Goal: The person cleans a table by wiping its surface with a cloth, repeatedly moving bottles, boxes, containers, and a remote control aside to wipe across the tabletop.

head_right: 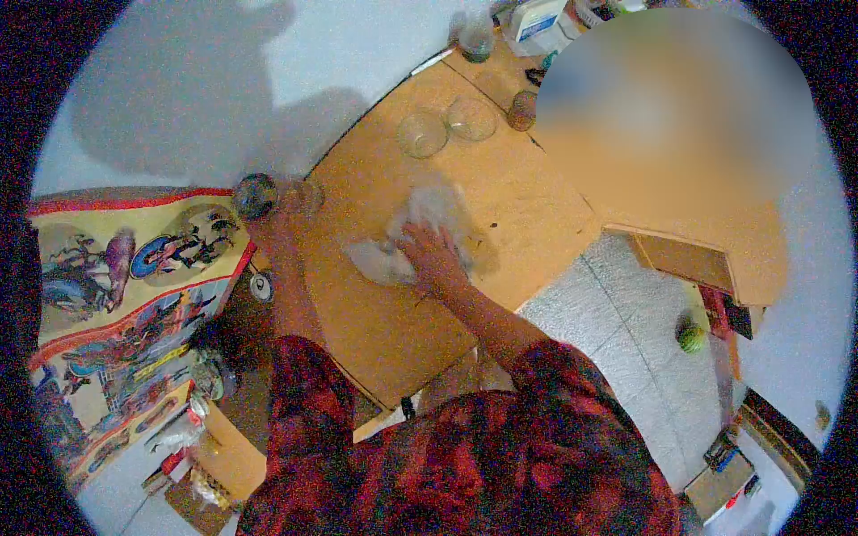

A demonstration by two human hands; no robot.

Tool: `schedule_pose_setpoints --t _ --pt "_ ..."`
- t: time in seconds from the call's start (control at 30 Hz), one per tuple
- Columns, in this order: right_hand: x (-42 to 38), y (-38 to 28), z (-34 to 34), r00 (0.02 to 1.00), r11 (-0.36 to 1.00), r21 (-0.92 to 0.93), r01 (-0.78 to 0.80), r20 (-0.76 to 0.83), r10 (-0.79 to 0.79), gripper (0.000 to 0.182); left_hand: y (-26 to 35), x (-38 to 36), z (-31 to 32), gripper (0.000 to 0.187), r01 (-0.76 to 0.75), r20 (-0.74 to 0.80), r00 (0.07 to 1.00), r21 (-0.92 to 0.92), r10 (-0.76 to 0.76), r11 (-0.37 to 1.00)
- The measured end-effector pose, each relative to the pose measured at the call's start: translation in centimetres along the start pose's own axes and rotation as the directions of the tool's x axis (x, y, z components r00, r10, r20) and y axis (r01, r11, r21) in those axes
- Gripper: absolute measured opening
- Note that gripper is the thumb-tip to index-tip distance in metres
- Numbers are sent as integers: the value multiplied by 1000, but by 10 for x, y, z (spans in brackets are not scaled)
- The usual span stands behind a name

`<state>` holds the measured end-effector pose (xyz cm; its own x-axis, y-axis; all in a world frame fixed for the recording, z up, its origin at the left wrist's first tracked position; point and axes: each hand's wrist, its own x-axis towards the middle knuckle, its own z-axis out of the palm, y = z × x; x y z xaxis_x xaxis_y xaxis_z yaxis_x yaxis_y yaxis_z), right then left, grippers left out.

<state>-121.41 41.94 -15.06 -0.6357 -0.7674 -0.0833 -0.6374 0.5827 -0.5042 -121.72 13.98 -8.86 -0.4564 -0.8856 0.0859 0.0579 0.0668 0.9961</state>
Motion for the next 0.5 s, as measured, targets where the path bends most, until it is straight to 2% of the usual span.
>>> schedule_pose_setpoints --t 0.03,0.07,0.1,0.13,0.23,0.27,0.3,0.33,0.37,0.4,0.43,0.47,0.5 --pt "-25 6 -7 999 996 79 -48 12 47 73 -1 1 -1 82 43 -18 999 -32 -43 999" --pt "-49 12 -14 994 993 57 -102 34 100 73 -1 2 -1 83 84 -36 996 -66 -87 994" --pt "-67 20 -22 987 987 36 -154 58 152 73 -12 6 -10 84 -99 -8 995 169 102 981" --pt "-80 35 -25 986 987 26 -157 61 155 73 -18 7 -14 85 -277 62 959 387 275 880" --pt "-105 71 -25 981 979 -66 -193 -33 191 74 -12 1 -8 81 -210 7 972 478 236 853" --pt "-104 81 -29 960 958 -87 -273 -94 264 81 -8 -1 -7 80 -188 -13 974 509 226 840" --pt "-101 90 -33 930 931 -102 -350 -154 333 88 0 -6 -8 76 -85 4 996 205 86 975" --pt "-94 96 -35 910 920 -100 -378 -220 350 84 9 -14 -9 71 48 66 997 -115 -40 992" --pt "-88 103 -36 911 921 -96 -377 -218 350 84 19 -23 -8 67 196 167 976 -410 -138 891" --pt "-81 107 -38 898 918 -84 -387 -261 355 79 27 -33 -7 63 341 289 937 -642 -195 687" --pt "-73 109 -43 883 916 -69 -395 -303 358 73 32 -44 -5 58 466 417 885 -786 -207 407" --pt "-66 109 -46 879 920 -24 -392 -303 367 72 21 -71 3 49 111 65 993 -237 -98 965" --pt "-57 108 -51 881 920 -16 -391 -295 369 72 17 -99 25 41 21 64 998 120 -29 993"
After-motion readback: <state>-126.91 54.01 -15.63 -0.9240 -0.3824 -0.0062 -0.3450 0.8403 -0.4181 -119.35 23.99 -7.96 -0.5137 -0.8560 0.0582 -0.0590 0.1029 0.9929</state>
